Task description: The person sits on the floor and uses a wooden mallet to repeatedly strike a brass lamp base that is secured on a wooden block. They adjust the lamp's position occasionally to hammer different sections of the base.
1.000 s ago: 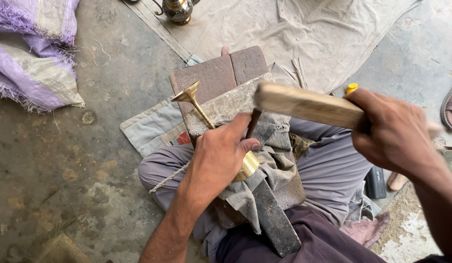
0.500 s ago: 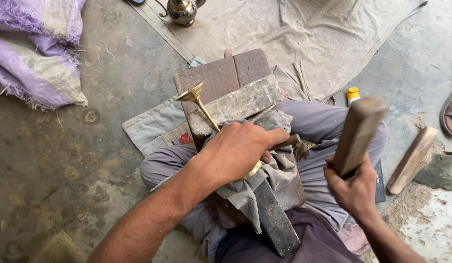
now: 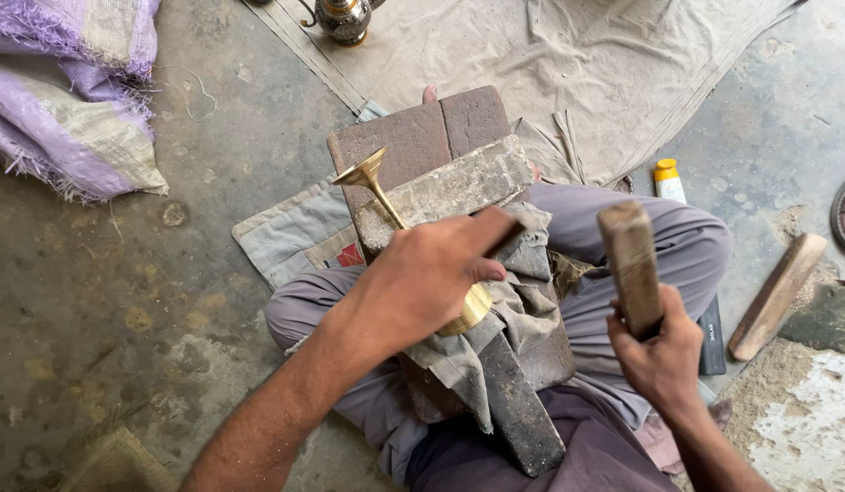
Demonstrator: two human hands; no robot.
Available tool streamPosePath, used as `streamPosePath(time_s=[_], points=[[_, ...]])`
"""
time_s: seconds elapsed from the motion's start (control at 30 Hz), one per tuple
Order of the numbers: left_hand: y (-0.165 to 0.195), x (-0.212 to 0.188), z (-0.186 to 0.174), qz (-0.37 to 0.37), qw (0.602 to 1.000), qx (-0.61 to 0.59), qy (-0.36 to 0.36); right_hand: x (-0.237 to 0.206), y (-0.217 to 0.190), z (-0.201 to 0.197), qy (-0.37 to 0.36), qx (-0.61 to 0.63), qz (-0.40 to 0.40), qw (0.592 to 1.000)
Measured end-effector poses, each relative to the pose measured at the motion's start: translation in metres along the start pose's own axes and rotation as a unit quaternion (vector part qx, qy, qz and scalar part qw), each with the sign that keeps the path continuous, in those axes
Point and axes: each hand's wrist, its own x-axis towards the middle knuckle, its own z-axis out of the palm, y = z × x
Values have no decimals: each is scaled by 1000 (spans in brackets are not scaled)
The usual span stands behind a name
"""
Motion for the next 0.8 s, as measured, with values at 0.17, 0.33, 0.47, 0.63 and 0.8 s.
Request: streamPosePath(time_s=[0.17,0.33,0.47,0.63,0.8], points=[[-13,-16,0,47,992,-9,114,31,-16,-15,18,-21,3,1000],[-19,-17,7,54,990,-18,128,54,-48,-37,12,16,-73,997],[-20,-18,9,80,988,-27,130,71,-67,-58,-21,-147,-168,975],[-19,-21,9,58,990,-81,98,76,-78,-68,-47,-185,-117,975],[-15,-11,5,53,993,-56,89,74,-77,-70,-58,-334,-133,931]])
